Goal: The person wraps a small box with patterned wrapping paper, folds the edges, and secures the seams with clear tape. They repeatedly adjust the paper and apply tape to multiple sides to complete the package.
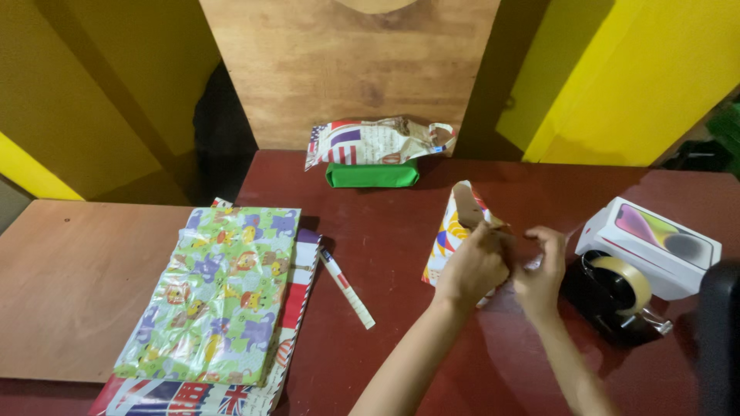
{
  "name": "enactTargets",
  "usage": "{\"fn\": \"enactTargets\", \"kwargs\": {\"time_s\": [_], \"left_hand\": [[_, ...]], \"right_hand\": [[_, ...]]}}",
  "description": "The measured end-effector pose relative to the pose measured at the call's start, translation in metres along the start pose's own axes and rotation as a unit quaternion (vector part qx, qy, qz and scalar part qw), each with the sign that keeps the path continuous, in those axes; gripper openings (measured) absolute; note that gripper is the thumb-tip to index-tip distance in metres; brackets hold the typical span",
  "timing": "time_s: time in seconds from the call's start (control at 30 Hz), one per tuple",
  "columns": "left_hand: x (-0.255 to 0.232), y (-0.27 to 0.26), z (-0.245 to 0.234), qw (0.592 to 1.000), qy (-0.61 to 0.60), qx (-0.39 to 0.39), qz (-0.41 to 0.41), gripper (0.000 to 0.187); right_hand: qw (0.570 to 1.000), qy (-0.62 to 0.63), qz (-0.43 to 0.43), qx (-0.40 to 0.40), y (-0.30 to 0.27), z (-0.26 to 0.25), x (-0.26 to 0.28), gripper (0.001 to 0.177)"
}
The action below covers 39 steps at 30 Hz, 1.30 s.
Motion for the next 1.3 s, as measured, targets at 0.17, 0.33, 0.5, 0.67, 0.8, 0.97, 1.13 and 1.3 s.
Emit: {"fn": "enactTargets", "kwargs": {"time_s": [0.17,0.33,0.5,0.67,0.8,0.97,1.13,1.3], "left_hand": [[0.001,0.023,0.009,0.996,-0.078,0.036,-0.020,0.016],[0.000,0.032,0.009,0.995,-0.071,0.068,-0.029,0.023],[0.014,0.046,0.030,0.991,-0.096,0.006,-0.098,0.024],[0.019,0.044,0.063,0.970,-0.203,0.116,-0.062,0.012],[0.021,0.029,0.051,0.979,-0.116,0.161,-0.048,0.017],[0.050,0.029,0.035,0.985,-0.101,0.082,-0.111,0.007],[0.059,0.023,0.024,0.992,-0.096,0.012,-0.079,0.012],[0.100,0.000,-0.008,0.904,-0.416,-0.057,-0.079,0.020]], "right_hand": [[0.897,0.423,0.078,0.106,-0.033,0.009,0.000,0.067],[0.938,0.289,0.053,0.182,-0.027,0.023,-0.005,0.072],[0.952,0.244,-0.048,0.178,-0.020,0.016,-0.002,0.036],[0.946,0.247,0.052,0.203,-0.030,0.024,-0.020,0.041],[0.963,0.192,0.000,0.188,-0.035,0.023,-0.030,0.034],[0.966,0.184,-0.001,0.180,-0.043,0.029,-0.040,0.035],[0.965,0.206,-0.025,0.158,-0.038,0.026,-0.028,0.025],[0.975,0.189,-0.050,0.109,-0.037,0.018,0.004,0.025]]}}
Point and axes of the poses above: each hand's wrist, its own y-axis towards the middle knuckle, its own z-axis out of the palm, x = y × z, the point moved 8 cm from there along y, towards the middle knuckle, and after that the axes turned 1 degree about -x, right-handed, at the moved point
